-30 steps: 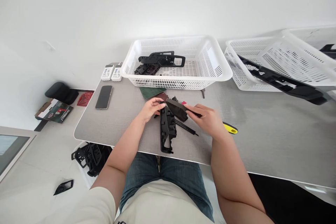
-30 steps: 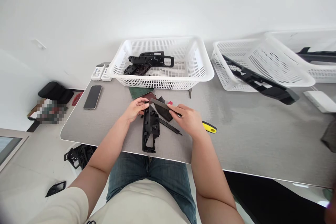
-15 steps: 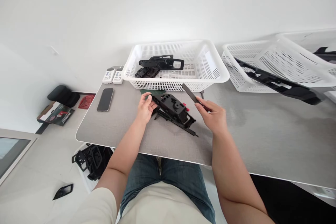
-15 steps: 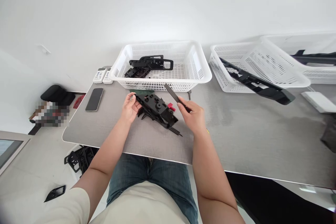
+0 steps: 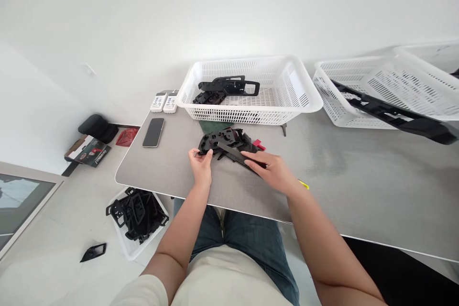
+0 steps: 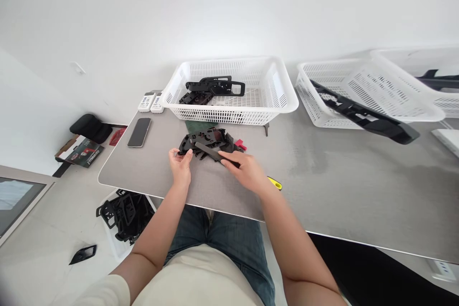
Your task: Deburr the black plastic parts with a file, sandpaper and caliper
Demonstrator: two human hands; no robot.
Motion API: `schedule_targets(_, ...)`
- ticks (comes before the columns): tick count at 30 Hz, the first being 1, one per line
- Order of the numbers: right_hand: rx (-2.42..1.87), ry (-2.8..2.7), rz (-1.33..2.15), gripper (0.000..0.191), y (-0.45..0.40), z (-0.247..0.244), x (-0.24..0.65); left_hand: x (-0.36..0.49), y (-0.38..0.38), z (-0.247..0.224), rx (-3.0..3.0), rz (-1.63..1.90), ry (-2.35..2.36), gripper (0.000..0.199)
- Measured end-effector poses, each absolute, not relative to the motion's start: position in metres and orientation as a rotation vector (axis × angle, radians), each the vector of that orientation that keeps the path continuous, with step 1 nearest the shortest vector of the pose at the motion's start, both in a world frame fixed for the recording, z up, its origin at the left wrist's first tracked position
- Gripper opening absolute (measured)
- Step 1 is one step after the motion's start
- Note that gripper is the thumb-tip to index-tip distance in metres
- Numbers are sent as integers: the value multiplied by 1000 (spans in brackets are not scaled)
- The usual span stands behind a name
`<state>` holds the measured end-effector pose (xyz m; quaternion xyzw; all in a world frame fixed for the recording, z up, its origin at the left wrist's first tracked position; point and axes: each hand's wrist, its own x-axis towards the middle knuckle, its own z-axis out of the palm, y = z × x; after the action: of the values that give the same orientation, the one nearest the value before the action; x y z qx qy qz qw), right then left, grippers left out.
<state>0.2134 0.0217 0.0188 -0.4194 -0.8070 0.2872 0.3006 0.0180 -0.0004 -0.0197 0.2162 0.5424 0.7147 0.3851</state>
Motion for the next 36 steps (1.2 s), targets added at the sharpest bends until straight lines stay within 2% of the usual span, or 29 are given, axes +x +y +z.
schedule_targets(12,-1160,-2348,683,37,25,12,193,14,-4,-25,535,1821,1258,48)
schedule_targets(36,-1132,-2342,641,38,22,-3,190,14,0,-28,378,1847,1232,48)
